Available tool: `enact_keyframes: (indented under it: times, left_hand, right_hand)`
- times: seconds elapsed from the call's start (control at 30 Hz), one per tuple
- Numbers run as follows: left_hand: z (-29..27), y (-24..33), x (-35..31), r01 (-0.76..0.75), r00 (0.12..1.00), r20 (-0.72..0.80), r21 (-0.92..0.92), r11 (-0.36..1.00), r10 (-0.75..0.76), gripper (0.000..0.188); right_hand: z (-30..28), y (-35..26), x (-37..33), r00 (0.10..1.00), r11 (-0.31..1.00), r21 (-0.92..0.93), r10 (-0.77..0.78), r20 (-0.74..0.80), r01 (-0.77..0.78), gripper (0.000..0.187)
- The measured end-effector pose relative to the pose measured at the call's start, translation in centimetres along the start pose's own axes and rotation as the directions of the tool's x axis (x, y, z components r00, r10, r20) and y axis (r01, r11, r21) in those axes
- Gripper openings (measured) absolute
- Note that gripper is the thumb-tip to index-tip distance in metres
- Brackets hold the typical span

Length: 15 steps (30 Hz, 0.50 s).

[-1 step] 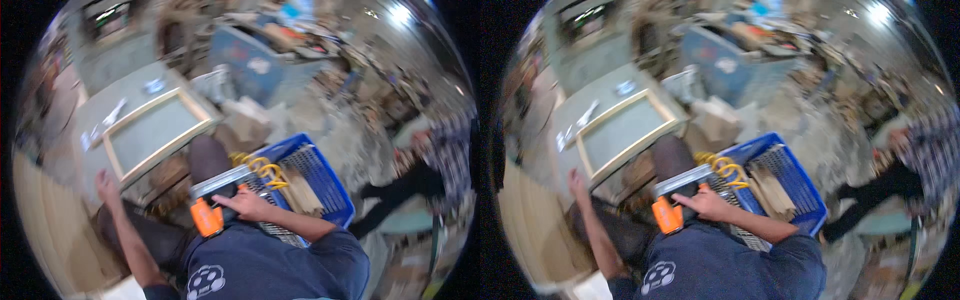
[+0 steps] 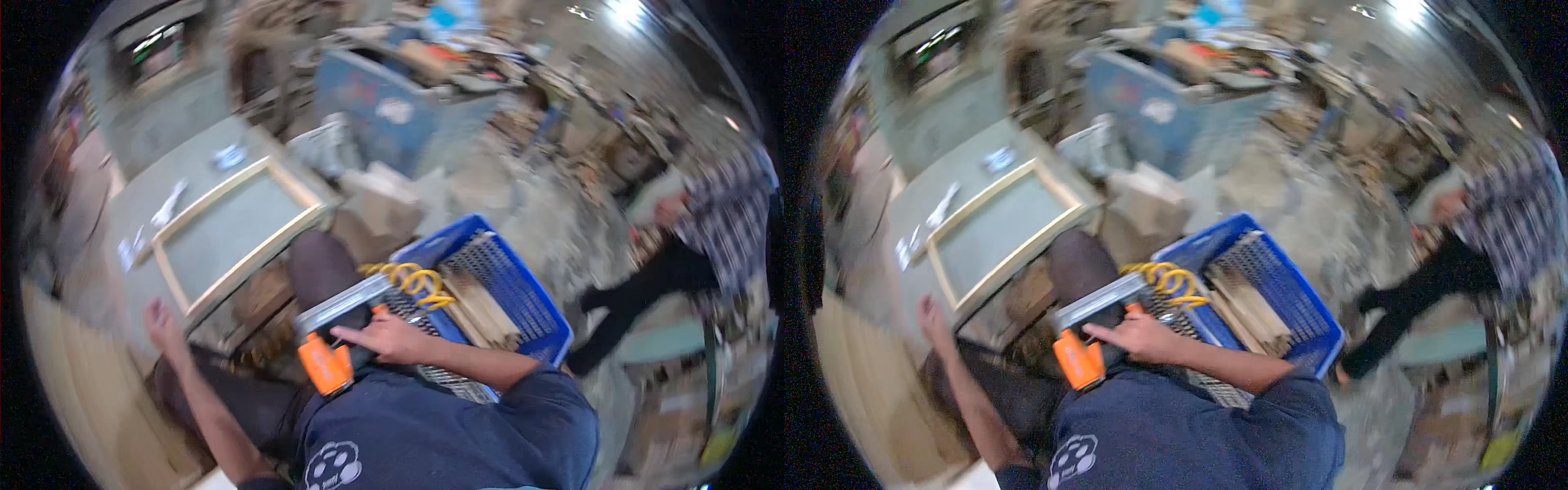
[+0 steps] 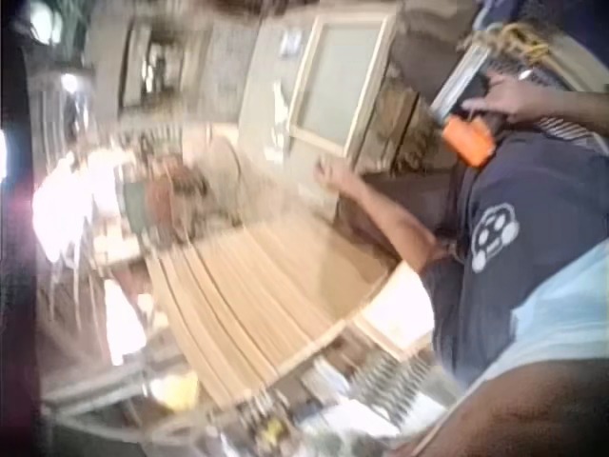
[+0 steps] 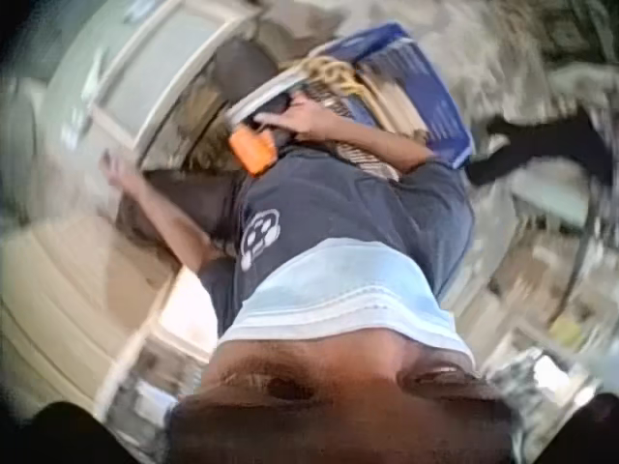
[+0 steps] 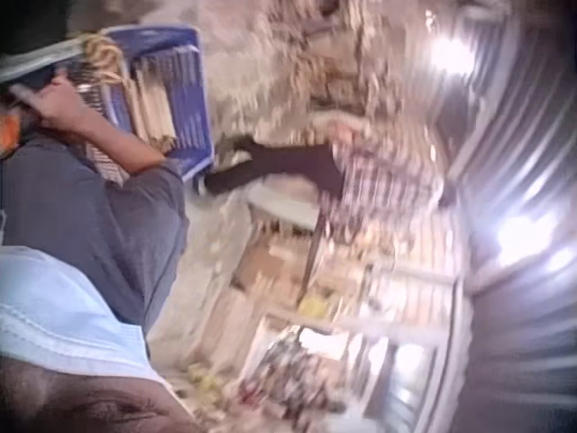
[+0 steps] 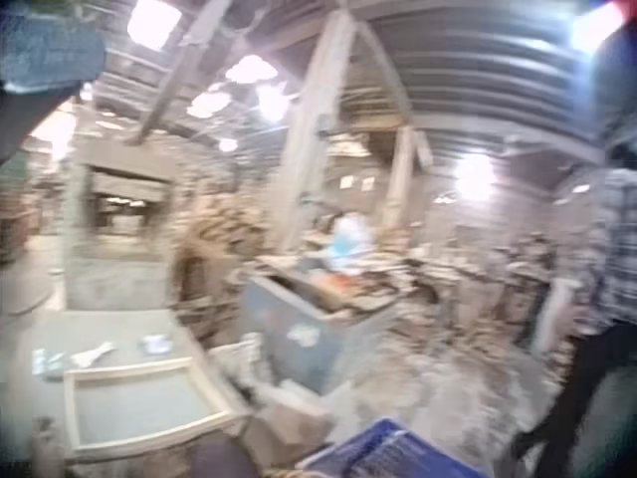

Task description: Using a pneumatic nail gun to assemble wooden frames in a workshop.

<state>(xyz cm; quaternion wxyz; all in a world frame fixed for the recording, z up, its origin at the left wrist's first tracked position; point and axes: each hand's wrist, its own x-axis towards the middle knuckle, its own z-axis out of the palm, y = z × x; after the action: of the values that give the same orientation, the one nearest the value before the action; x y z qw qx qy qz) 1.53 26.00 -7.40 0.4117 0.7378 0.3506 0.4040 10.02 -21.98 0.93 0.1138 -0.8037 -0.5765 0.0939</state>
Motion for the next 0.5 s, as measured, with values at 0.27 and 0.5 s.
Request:
enact_keyframes:
  times: [0.27,0.5]
  left_hand:
    - [-0.1,-0.4,0.2,-0.094,0.995,0.025,-0.018,0.995,0.094,0.03]
    - [0.2,0.3,-0.1,-0.08,0.997,-0.014,-0.053,0.995,0.079,0.028]
  right_hand:
    - [0.9,-0.5,-0.8,0.994,0.996,0.088,0.039,-0.1,-0.03,0.111]
    - [1.6,0.1,-1.3,0.987,0.979,0.203,0.013,-0.16,0.02,0.097]
